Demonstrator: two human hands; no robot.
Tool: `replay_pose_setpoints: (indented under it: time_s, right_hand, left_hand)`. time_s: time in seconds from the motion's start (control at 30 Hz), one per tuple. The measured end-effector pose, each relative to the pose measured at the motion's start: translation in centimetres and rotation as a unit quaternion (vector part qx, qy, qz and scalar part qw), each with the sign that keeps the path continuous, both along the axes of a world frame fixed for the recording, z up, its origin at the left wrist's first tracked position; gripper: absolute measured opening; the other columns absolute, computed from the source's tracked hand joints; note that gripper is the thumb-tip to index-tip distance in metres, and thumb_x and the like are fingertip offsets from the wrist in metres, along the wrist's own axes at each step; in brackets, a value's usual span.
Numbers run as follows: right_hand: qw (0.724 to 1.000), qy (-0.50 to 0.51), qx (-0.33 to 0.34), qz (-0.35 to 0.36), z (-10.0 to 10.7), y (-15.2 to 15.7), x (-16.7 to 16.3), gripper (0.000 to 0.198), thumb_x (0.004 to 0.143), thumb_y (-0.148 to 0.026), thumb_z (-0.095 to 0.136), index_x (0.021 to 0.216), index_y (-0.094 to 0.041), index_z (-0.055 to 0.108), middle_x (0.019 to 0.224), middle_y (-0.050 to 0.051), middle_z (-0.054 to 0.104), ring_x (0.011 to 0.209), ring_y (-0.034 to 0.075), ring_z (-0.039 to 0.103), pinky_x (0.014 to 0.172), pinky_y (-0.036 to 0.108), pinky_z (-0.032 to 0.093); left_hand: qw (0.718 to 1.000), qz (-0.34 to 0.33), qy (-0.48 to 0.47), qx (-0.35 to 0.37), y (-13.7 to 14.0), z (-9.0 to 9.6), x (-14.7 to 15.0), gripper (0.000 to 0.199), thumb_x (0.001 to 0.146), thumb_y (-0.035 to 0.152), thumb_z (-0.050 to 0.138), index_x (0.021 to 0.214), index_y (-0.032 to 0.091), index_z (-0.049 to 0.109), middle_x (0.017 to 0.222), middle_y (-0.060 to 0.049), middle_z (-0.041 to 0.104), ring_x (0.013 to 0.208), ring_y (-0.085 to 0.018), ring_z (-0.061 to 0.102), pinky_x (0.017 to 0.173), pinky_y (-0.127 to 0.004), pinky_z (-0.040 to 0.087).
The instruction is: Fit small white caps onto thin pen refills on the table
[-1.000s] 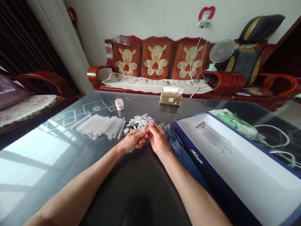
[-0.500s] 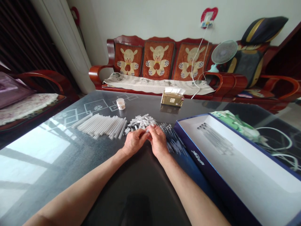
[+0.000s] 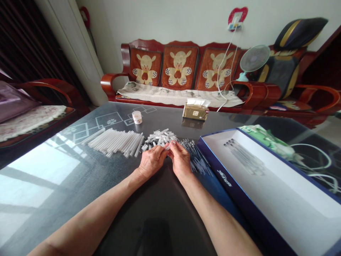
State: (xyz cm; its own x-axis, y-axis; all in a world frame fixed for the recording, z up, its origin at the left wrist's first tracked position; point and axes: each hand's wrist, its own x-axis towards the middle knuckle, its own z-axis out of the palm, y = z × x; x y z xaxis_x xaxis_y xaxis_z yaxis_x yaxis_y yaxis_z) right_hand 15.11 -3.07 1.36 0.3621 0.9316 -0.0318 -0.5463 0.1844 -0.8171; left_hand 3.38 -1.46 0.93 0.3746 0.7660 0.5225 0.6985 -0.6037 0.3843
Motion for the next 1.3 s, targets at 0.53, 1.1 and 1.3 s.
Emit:
replay_pose_setpoints:
  time_s: [0.53,1.1,1.3]
  right_hand:
    - [0.874,-0.480,0.002,-0.075,-1.7,1.2,3.1,0.035,0.074,-0.038,0.069,0.105,-0.022,0.070,0.088,0.003,0.072,0.075,0.018,0.065,0.077,0.034,0.053]
    - [0.533,-0.835,0.095,-0.097,-1.6,-0.5,2.0,0.021,0.091,-0.028,0.051,0.098,-0.017,0.067,0.092,0.010,0.063,0.087,0.024,0.056,0.081,0.033,0.042]
    - [0.514,-0.847,0.088,-0.101,-1.9,-0.4,1.9,0.020,0.088,-0.024,0.053,0.101,-0.017,0.067,0.096,0.011,0.063,0.088,0.025,0.054,0.078,0.034,0.039]
  left_hand:
    - [0.971,0.062,-0.229,-0.035,2.0,-0.9,-1.3,0.033,0.093,0.040,0.047,0.083,0.017,0.067,0.058,0.002,0.058,0.053,-0.009,0.052,0.059,-0.019,0.040]
    - [0.992,0.096,-0.073,-0.020,1.7,0.7,-1.3,0.025,0.092,0.022,0.047,0.102,0.018,0.069,0.082,-0.005,0.064,0.079,-0.014,0.061,0.074,-0.022,0.047]
    - [0.974,0.218,0.030,-0.052,4.8,2.6,-4.7,0.029,0.090,0.024,0.050,0.116,0.023,0.064,0.104,-0.007,0.068,0.088,-0.019,0.065,0.074,-0.027,0.048]
